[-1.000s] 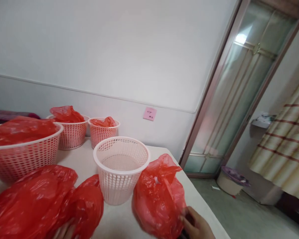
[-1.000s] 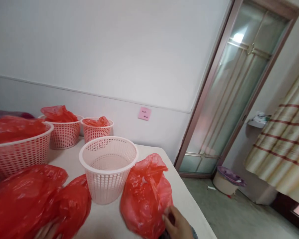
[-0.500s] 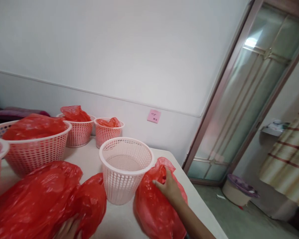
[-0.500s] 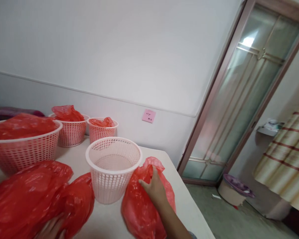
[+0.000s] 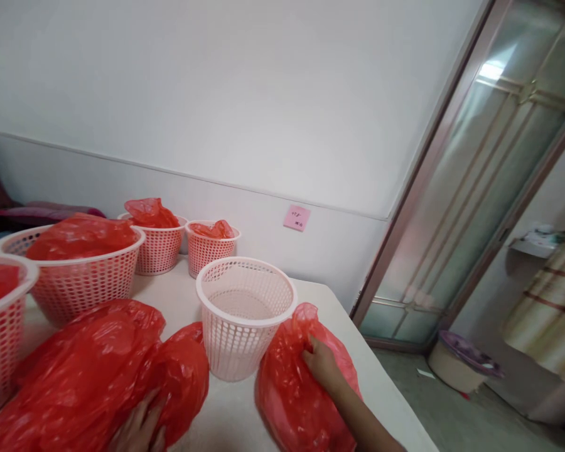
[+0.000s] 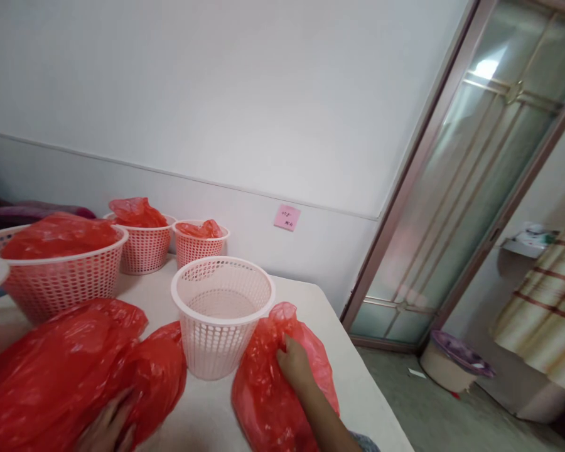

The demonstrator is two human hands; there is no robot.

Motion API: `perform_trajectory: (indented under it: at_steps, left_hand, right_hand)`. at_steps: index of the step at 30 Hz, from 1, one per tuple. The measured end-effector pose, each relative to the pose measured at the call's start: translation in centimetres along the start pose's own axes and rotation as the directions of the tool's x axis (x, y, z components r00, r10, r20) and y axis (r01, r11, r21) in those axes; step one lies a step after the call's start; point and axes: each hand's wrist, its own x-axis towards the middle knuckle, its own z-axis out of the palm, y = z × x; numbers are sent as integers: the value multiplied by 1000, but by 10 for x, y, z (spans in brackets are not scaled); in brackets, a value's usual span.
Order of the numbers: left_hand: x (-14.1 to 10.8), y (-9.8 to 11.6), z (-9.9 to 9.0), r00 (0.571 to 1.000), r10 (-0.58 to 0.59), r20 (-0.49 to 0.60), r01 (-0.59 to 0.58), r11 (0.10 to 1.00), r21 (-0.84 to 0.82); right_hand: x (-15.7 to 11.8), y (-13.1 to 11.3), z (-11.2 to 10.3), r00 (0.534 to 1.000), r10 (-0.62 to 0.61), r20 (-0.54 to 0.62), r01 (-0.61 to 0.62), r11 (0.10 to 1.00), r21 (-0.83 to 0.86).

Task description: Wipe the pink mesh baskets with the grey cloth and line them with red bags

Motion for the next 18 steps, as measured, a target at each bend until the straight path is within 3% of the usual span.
perform_trajectory:
  at_steps: [6,10,14,18]
  left_hand:
    - [4,1,-8,997,-60,-44,54,991,-120]
    - [12,-1,-11,998,-61,13,62,988,-143]
    - [26,0,-21,990,-82,113,92,992,-85]
    - [38,0,-43,993,-2,114,7,999,-47]
  right_hand:
    - [-11,-9,-51,986,74,-151,-30,961,274]
    - [-21,-25,-81,968,121,-220,-14,901,433]
    - [-20,-38,-96,946,154,-287,17,855,518]
    - [-11,-46,-106,929,149,-338,69,829,555]
